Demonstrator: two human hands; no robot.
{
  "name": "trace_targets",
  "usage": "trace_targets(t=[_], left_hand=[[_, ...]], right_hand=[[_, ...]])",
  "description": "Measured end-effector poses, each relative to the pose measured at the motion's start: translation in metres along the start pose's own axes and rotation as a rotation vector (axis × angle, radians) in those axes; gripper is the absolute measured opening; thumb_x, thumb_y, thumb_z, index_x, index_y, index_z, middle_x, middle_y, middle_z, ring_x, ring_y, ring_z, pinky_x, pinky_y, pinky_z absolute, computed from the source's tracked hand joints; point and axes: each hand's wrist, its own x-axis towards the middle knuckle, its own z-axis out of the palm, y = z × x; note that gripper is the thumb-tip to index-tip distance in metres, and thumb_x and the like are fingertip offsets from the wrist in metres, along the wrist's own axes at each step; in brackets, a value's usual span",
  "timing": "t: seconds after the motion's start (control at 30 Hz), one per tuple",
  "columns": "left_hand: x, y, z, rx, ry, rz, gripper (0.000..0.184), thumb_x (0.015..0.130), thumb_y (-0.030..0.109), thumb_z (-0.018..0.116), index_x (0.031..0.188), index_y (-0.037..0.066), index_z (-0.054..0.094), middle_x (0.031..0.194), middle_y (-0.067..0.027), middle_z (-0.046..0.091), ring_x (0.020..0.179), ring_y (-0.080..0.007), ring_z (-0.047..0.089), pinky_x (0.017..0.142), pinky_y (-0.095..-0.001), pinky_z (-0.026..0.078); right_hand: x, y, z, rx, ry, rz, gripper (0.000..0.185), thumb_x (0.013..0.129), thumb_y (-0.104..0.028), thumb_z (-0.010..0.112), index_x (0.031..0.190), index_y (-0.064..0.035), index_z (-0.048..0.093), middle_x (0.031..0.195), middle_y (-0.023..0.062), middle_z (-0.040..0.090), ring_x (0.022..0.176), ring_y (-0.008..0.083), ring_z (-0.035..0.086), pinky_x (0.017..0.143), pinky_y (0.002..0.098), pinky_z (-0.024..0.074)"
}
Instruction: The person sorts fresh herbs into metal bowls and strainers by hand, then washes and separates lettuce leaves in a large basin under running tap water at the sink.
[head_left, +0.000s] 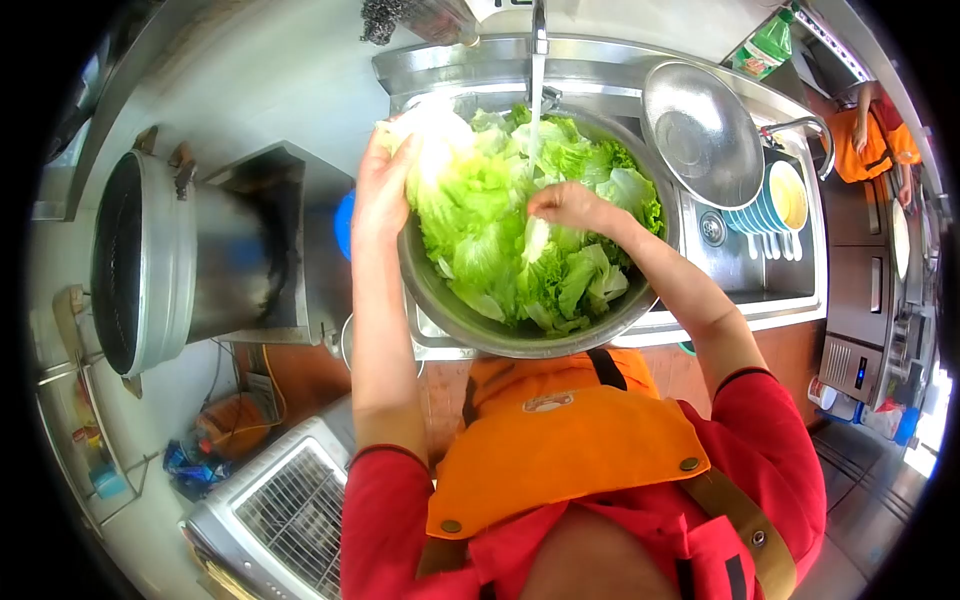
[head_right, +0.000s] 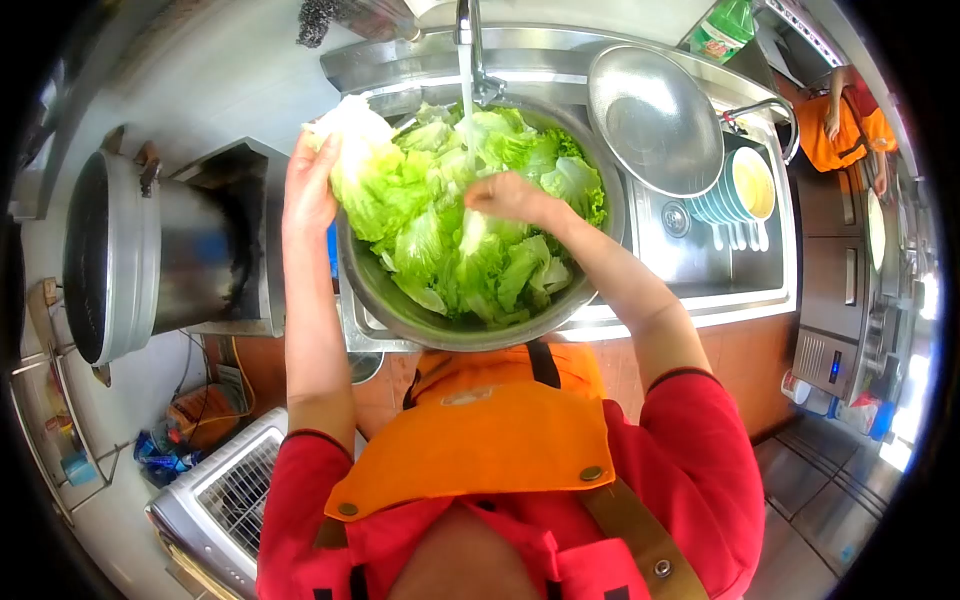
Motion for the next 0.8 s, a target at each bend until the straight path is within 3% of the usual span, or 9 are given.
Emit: trace_targets(t=[0.07, 0.1, 0.2, 0.3, 0.4, 0.6, 0.67, 0.73, 0.8], left_hand=[[-0.001, -0.003, -0.008, 0.006, -0.012, -0.004, 0.037, 0.091, 0.007, 0.059, 0.125, 0.0, 0.046, 0.118, -0.01, 0.057, 0.104, -0.0165, 0.057, 0.09, -0.0296, 0.047], [-0.003, -0.008, -0.013, 0.009, -0.012, -0.012, 0.037, 0.091, 0.006, 0.059, 0.125, 0.0, 0.046, 0.118, -0.0101, 0.058, 0.104, -0.0169, 0.058, 0.09, -0.0298, 0.048], [-0.01, -0.017, -0.014, 0.002, -0.028, -0.075, 0.037, 0.09, 0.006, 0.059, 0.125, -0.001, 0.046, 0.117, -0.0106, 0.059, 0.103, -0.0182, 0.059, 0.089, -0.0303, 0.049], [-0.015, -0.027, -0.012, 0.006, -0.042, -0.154, 0.036, 0.091, 0.008, 0.059, 0.125, -0.001, 0.048, 0.116, -0.0098, 0.06, 0.103, -0.017, 0.059, 0.088, -0.0301, 0.049], [-0.01, -0.031, -0.002, 0.039, -0.087, -0.199, 0.037, 0.091, 0.009, 0.06, 0.125, 0.0, 0.049, 0.117, -0.0093, 0.06, 0.103, -0.0157, 0.059, 0.089, -0.0297, 0.049], [0.02, -0.058, 0.009, 0.279, -0.249, -0.153, 0.045, 0.092, 0.013, 0.06, 0.131, -0.003, 0.045, 0.126, -0.0095, 0.054, 0.115, -0.0161, 0.051, 0.098, -0.0292, 0.041], [0.028, -0.059, 0.029, 0.289, -0.284, -0.149, 0.046, 0.091, 0.012, 0.061, 0.131, -0.003, 0.045, 0.127, -0.0096, 0.053, 0.115, -0.0157, 0.05, 0.098, -0.0291, 0.04], [0.03, -0.059, 0.04, 0.29, -0.241, -0.126, 0.037, 0.089, 0.009, 0.063, 0.123, 0.001, 0.05, 0.116, -0.0068, 0.058, 0.104, -0.0133, 0.055, 0.09, -0.0273, 0.045], [0.03, -0.055, 0.032, 0.371, -0.192, -0.153, 0.031, 0.088, 0.008, 0.064, 0.117, 0.003, 0.053, 0.109, -0.0053, 0.061, 0.097, -0.012, 0.057, 0.085, -0.0261, 0.047]], right_hand=[[0.013, 0.004, -0.013, 0.249, 0.095, 0.086, 0.024, 0.09, -0.019, 0.058, 0.113, -0.0174, 0.064, 0.114, 0.0038, 0.065, 0.105, 0.0215, 0.061, 0.098, 0.036, 0.0457], [0.02, 0.011, -0.023, 0.325, 0.154, 0.036, 0.017, 0.087, -0.021, 0.06, 0.101, -0.012, 0.064, 0.105, 0.0063, 0.066, 0.098, 0.0182, 0.062, 0.088, 0.0341, 0.0489], [0.033, 0.013, -0.059, 0.433, 0.324, 0.036, 0.019, 0.084, -0.024, 0.061, 0.091, -0.0061, 0.061, 0.093, 0.0085, 0.065, 0.087, 0.0152, 0.063, 0.073, 0.0323, 0.0505], [0.05, 0.013, -0.084, 0.422, 0.468, 0.12, 0.026, 0.082, -0.028, 0.062, 0.088, -0.003, 0.059, 0.083, 0.0077, 0.062, 0.075, 0.0127, 0.062, 0.06, 0.0289, 0.0485], [0.061, 0.016, -0.092, 0.458, 0.481, 0.106, 0.027, 0.083, -0.028, 0.062, 0.089, -0.0019, 0.058, 0.081, 0.0073, 0.062, 0.067, 0.0123, 0.06, 0.056, 0.0277, 0.0492], [0.051, -0.011, -0.092, 0.43, 0.44, 0.012, 0.027, 0.086, -0.028, 0.061, 0.092, -0.0021, 0.06, 0.082, 0.0066, 0.063, 0.073, 0.0134, 0.06, 0.062, 0.028, 0.0528], [0.05, -0.025, -0.085, 0.447, 0.413, -0.064, 0.028, 0.086, -0.027, 0.062, 0.099, -0.0025, 0.061, 0.087, 0.0075, 0.065, 0.079, 0.0151, 0.06, 0.07, 0.0293, 0.0527], [0.054, -0.025, -0.077, 0.392, 0.424, -0.208, 0.029, 0.086, -0.027, 0.062, 0.102, -0.0023, 0.061, 0.092, 0.009, 0.066, 0.082, 0.0161, 0.061, 0.076, 0.0307, 0.0527], [0.035, -0.038, -0.077, 0.717, 0.32, -0.163, 0.03, 0.087, -0.028, 0.063, 0.103, -0.003, 0.062, 0.096, 0.0096, 0.067, 0.089, 0.0171, 0.061, 0.08, 0.0315, 0.0508]])
